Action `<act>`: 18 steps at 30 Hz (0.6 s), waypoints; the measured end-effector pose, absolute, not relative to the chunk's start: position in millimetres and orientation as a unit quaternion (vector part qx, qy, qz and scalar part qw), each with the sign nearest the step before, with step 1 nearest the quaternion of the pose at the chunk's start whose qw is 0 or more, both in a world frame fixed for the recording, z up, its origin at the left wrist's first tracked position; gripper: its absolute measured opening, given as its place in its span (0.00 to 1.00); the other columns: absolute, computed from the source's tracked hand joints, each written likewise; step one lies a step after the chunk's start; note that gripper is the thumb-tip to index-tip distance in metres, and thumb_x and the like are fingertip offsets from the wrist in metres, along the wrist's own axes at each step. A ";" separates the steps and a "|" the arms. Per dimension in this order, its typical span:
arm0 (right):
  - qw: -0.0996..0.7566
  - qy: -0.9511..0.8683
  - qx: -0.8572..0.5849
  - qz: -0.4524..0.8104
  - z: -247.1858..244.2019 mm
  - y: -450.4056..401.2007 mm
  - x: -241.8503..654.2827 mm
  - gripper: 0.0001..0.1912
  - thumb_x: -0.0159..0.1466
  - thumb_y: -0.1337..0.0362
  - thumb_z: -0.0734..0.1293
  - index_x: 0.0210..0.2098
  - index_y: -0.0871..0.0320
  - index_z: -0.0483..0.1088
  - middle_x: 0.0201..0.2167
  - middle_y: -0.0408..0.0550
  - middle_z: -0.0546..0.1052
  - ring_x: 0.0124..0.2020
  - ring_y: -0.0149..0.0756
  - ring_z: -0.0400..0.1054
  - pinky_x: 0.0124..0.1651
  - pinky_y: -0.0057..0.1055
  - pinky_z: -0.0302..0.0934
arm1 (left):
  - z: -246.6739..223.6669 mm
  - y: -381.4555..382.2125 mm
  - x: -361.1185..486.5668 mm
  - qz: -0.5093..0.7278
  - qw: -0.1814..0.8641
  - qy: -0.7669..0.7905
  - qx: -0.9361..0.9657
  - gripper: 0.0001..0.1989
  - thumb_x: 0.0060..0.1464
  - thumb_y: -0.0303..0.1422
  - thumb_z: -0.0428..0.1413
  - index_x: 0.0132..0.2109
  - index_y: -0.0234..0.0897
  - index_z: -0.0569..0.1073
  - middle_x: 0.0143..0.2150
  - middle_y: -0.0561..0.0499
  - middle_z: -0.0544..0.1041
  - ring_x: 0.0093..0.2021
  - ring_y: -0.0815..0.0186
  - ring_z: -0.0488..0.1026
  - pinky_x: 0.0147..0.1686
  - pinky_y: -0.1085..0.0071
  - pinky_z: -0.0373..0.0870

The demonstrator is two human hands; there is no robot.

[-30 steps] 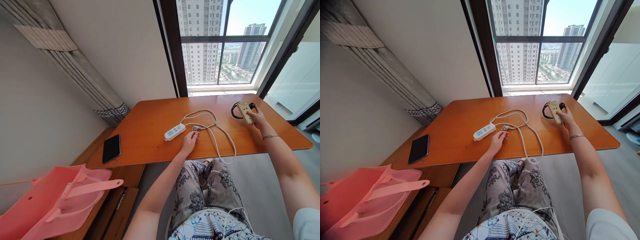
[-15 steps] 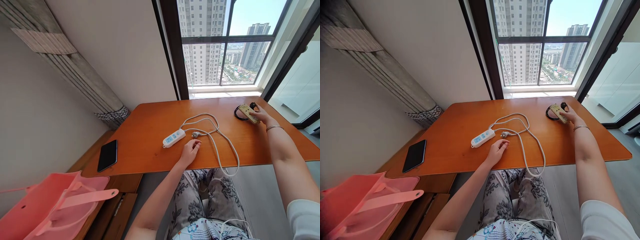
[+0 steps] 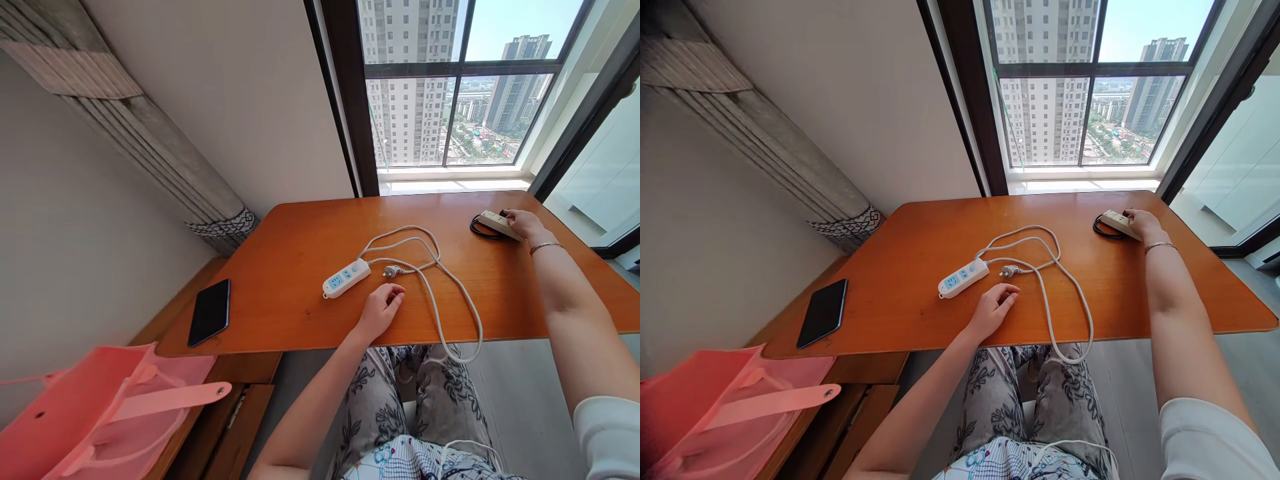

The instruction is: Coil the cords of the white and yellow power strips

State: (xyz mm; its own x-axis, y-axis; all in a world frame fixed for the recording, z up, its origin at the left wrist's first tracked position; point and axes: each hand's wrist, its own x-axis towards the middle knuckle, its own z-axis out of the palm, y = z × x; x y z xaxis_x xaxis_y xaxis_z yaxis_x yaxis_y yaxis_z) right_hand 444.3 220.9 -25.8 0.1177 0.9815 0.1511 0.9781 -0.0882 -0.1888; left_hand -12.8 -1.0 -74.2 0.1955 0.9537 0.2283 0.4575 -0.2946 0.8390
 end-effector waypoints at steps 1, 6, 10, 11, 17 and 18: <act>0.111 -0.658 -0.745 -0.019 -26.1 217.0 438.2 0.23 0.65 0.66 0.59 0.56 0.56 0.75 0.53 0.56 0.77 0.52 0.50 0.69 0.54 0.43 0.62 | -73.6 -1.2 -12.7 0.388 0.318 0.501 0.705 0.09 0.60 0.35 0.52 0.42 0.36 0.75 0.39 0.47 0.79 0.37 0.64 0.75 0.40 0.66 0.72; 0.130 -0.665 -0.715 -0.170 -35.6 184.7 398.1 0.22 0.69 0.64 0.55 0.53 0.60 0.77 0.55 0.61 0.73 0.55 0.54 0.65 0.52 0.44 0.60 | -73.6 -1.5 -11.7 0.390 0.317 0.496 0.707 0.09 0.60 0.35 0.52 0.41 0.37 0.75 0.38 0.47 0.79 0.37 0.64 0.75 0.40 0.67 0.72; 0.099 -0.715 -0.679 -0.138 -50.0 165.4 373.8 0.22 0.69 0.54 0.58 0.56 0.54 0.75 0.54 0.55 0.74 0.47 0.47 0.69 0.42 0.36 0.63 | -76.0 -0.7 -11.6 0.387 0.315 0.494 0.712 0.09 0.60 0.34 0.53 0.41 0.36 0.75 0.38 0.47 0.79 0.37 0.64 0.75 0.40 0.66 0.72; 0.090 -0.721 -0.674 -0.129 -52.9 163.1 370.6 0.22 0.70 0.53 0.58 0.55 0.52 0.75 0.53 0.54 0.75 0.47 0.46 0.70 0.41 0.35 0.63 | -76.6 -0.5 -11.8 0.386 0.314 0.493 0.714 0.09 0.60 0.35 0.52 0.41 0.36 0.75 0.38 0.47 0.79 0.37 0.64 0.75 0.40 0.66 0.72; 0.064 -0.719 -0.683 -0.111 -58.5 165.5 373.7 0.21 0.71 0.59 0.56 0.51 0.54 0.79 0.49 0.55 0.76 0.47 0.46 0.69 0.43 0.35 0.63 | -78.0 -0.4 -12.2 0.385 0.309 0.488 0.720 0.09 0.60 0.35 0.52 0.41 0.37 0.75 0.38 0.47 0.79 0.37 0.64 0.75 0.40 0.66 0.72; 0.068 -0.713 -0.689 -0.107 -58.9 167.7 376.9 0.21 0.71 0.60 0.56 0.50 0.55 0.79 0.49 0.56 0.75 0.47 0.47 0.68 0.45 0.36 0.63 | -77.5 -0.5 -12.0 0.384 0.308 0.488 0.720 0.09 0.60 0.35 0.52 0.41 0.37 0.75 0.38 0.47 0.79 0.37 0.64 0.75 0.40 0.66 0.72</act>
State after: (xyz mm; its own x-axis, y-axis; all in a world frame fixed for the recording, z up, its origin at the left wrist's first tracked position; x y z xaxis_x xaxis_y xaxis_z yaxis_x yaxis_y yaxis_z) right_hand 376.9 167.7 -58.9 -0.0402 0.9690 0.2438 0.9979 0.0266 0.0592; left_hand -12.0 -0.5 -77.5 0.2275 0.9404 0.2527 0.4664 -0.3331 0.8194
